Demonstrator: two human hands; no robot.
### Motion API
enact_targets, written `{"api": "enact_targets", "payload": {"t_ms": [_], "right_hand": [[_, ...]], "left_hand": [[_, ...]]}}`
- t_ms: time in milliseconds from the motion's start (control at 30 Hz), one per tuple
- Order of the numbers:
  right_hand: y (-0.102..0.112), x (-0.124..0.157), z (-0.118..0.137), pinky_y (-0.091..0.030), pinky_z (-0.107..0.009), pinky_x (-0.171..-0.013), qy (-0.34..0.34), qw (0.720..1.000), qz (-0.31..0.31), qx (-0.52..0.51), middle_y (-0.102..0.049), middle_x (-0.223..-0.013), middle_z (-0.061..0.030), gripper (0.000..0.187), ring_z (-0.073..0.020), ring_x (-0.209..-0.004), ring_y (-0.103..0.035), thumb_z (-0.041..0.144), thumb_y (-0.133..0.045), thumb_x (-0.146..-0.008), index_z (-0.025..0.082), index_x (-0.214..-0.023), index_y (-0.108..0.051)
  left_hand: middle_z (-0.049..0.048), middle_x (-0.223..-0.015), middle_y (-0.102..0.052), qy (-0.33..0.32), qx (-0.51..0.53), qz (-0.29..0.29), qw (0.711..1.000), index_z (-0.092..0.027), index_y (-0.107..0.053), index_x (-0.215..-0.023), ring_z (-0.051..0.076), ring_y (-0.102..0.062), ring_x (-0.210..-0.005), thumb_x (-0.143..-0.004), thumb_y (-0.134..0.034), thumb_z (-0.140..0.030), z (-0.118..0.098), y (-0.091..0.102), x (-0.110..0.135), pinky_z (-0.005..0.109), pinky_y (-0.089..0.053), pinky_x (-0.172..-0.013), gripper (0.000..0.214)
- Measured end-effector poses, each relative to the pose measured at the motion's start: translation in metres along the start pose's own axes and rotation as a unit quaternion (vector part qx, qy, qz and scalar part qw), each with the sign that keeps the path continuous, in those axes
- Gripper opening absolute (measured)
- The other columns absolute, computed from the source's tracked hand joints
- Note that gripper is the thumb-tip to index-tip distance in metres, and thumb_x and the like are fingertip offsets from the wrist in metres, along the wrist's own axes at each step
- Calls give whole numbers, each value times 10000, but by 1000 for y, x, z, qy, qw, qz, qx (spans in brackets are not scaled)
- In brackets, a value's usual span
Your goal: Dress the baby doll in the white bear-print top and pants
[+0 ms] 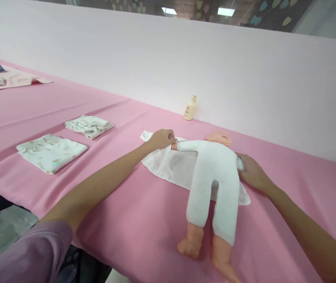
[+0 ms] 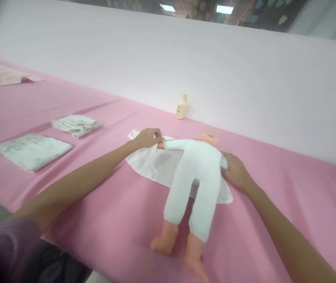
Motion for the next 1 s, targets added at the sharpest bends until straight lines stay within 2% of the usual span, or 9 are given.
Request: {"api": "enact_targets", "payload": {"t_ms": [67,133,233,500,733,900,1000], "right_hand": [[-5,-2,-10,-591,-533,-924,-6,1000,14,1,-756,-1295,-127,449,-399,-1133,-707,494,-549,-970,273,-1323,-718],[-8,-3,-21,-568,-553,-992,-16,1000,-8,10,-706,-1366,-152,527,-406,-1228,-666,459,-536,-972,248,-1443,-644],[-13,-4,-24,-546,-561,-1034,-8,999,-25,24,-676,-1383,-159,560,-403,-1257,-644,412,-523,-966,229,-1489,-606],[-7,-16,28,-548,-541,-984,3,998,-57,39,-678,-1340,-163,511,-408,-1264,-631,383,-518,-965,229,-1443,-616],[-26,-34,72,-530,-565,-1058,31,999,-25,3,-664,-1335,-160,474,-400,-1278,-627,396,-564,-969,218,-1405,-618],[-37,-48,83,-535,-571,-1040,33,999,-18,2,-665,-1327,-166,486,-409,-1291,-618,422,-583,-962,215,-1400,-623],[-42,-52,81,-534,-575,-1032,40,999,-13,2,-688,-1319,-157,477,-406,-1275,-624,434,-610,-949,226,-1378,-633]], "left_hand": [[33,-1028,-795,-12,-4,-9,1000,-240,-690,-928,233,-707,-905,-944,-663,-408,-4,0,1,335,-498,-755,171],[32,-1019,-796,-22,-3,-17,1000,-238,-693,-924,229,-704,-891,-942,-659,-393,-7,0,2,336,-496,-754,160],[32,-1016,-798,-30,4,-29,999,-233,-693,-918,227,-703,-887,-934,-658,-365,-10,1,1,339,-494,-767,137],[38,-983,-783,-40,45,-56,997,-229,-656,-929,217,-691,-870,-932,-645,-333,-16,10,-2,331,-492,-760,104],[31,-992,-788,-43,63,-64,995,-220,-671,-936,202,-694,-854,-938,-667,-359,-16,10,-4,326,-510,-793,138],[35,-981,-775,-62,80,-66,993,-219,-667,-963,200,-687,-861,-940,-664,-337,-17,7,-6,324,-512,-814,121],[58,-1036,-776,-59,67,-54,995,-215,-665,-991,223,-688,-924,-1002,-602,-392,-15,7,-8,356,-518,-880,189]]}}
Point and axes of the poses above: each hand's wrist, its own x-axis away from the middle knuckle, its own y-axis out of the back of the hand, z = x × y, the point moved 3 cm from there along -x, towards the middle knuckle
